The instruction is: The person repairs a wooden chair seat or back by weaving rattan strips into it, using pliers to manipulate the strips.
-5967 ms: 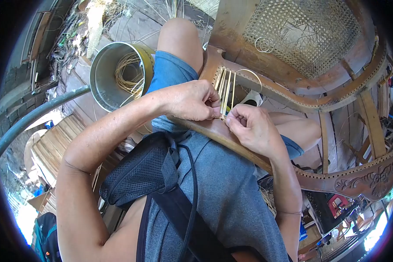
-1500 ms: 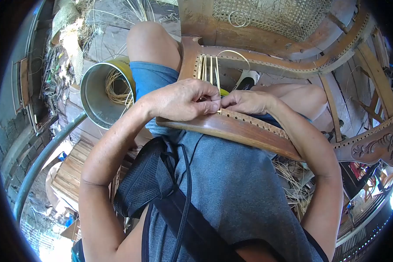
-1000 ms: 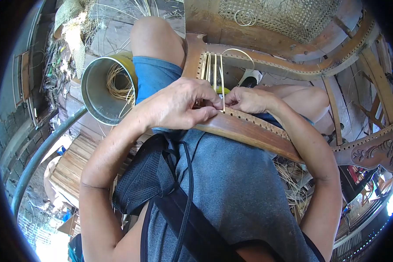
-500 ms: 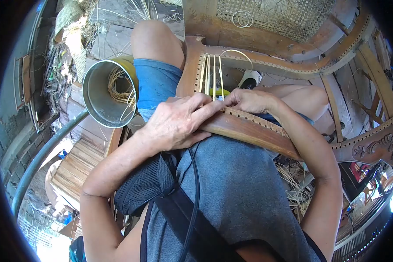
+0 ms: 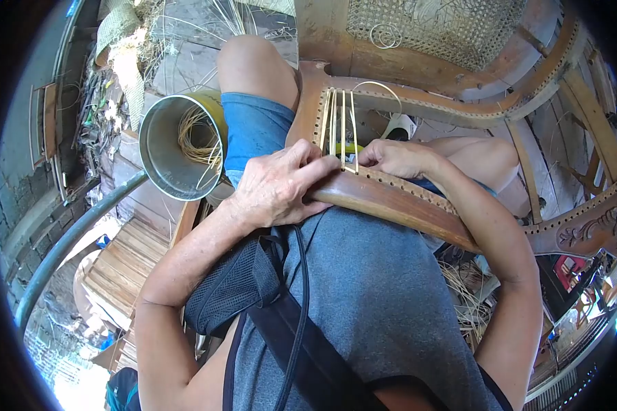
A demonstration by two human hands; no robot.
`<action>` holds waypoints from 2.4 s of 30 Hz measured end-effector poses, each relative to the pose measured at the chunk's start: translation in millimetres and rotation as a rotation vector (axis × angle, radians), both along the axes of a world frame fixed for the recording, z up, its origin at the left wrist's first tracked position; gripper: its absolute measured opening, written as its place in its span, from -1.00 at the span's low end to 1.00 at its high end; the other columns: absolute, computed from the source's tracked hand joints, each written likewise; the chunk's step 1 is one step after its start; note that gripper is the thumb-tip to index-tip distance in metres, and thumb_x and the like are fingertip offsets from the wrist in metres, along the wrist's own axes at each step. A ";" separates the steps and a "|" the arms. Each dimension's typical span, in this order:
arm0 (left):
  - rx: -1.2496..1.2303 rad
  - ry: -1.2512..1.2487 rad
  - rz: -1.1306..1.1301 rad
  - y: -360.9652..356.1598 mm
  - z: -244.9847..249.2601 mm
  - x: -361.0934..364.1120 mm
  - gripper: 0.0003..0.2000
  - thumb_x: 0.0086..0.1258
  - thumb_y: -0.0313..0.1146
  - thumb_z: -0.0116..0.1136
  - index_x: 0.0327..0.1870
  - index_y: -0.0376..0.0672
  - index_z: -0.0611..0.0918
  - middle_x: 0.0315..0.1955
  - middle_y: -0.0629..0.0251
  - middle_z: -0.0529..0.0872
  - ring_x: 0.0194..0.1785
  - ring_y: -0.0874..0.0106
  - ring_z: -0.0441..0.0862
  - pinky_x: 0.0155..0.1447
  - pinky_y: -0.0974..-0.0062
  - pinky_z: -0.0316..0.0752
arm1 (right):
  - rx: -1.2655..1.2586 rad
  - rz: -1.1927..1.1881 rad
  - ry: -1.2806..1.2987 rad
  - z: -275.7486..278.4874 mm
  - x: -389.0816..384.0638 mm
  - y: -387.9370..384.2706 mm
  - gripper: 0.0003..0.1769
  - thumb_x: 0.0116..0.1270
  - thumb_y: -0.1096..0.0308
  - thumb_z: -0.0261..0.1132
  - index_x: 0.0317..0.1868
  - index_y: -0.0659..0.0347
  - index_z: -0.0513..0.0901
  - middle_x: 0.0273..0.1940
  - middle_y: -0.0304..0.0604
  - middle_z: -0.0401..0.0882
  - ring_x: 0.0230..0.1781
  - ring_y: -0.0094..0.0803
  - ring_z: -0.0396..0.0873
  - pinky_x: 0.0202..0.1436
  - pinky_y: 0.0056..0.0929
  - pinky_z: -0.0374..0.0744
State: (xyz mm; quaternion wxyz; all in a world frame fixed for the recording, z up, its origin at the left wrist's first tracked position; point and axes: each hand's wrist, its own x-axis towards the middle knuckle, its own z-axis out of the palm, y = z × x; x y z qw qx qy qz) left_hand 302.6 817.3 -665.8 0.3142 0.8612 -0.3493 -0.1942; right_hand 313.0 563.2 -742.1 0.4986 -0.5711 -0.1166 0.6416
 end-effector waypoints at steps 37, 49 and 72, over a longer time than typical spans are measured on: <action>-0.172 -0.319 -0.060 -34.8 64.8 102.1 -0.55 -0.13 -0.26 0.37 -0.08 -0.05 0.70 -0.27 0.25 0.64 -0.22 0.20 0.68 -0.11 0.33 0.60 | 0.000 -1.233 -0.608 42.5 -50.4 24.8 -0.58 0.25 0.50 0.32 0.12 0.32 0.48 -0.01 -0.18 0.56 -0.06 -0.45 0.52 0.07 -0.45 0.54; -0.224 -0.277 -0.104 -54.1 111.6 259.4 -0.32 0.20 0.29 0.12 -0.01 -0.24 0.69 -0.13 0.05 0.67 -0.06 0.21 0.62 0.07 0.33 0.45 | 0.081 -1.450 -0.758 55.3 67.7 30.6 -0.76 0.25 0.51 0.28 -0.06 0.33 0.55 -0.23 -0.25 0.58 -0.40 -0.59 0.54 -0.36 -0.60 0.56; -1.138 1.135 0.670 -118.0 33.7 110.0 -0.48 0.58 0.10 -0.24 0.04 -0.21 0.58 -0.35 0.45 0.56 -0.30 0.62 0.49 -0.25 0.67 0.40 | -0.047 -1.089 -1.566 118.9 41.4 10.7 -0.70 0.24 0.40 0.34 0.00 0.24 0.65 -0.16 -0.05 0.64 -0.23 -0.16 0.58 -0.08 -0.30 0.56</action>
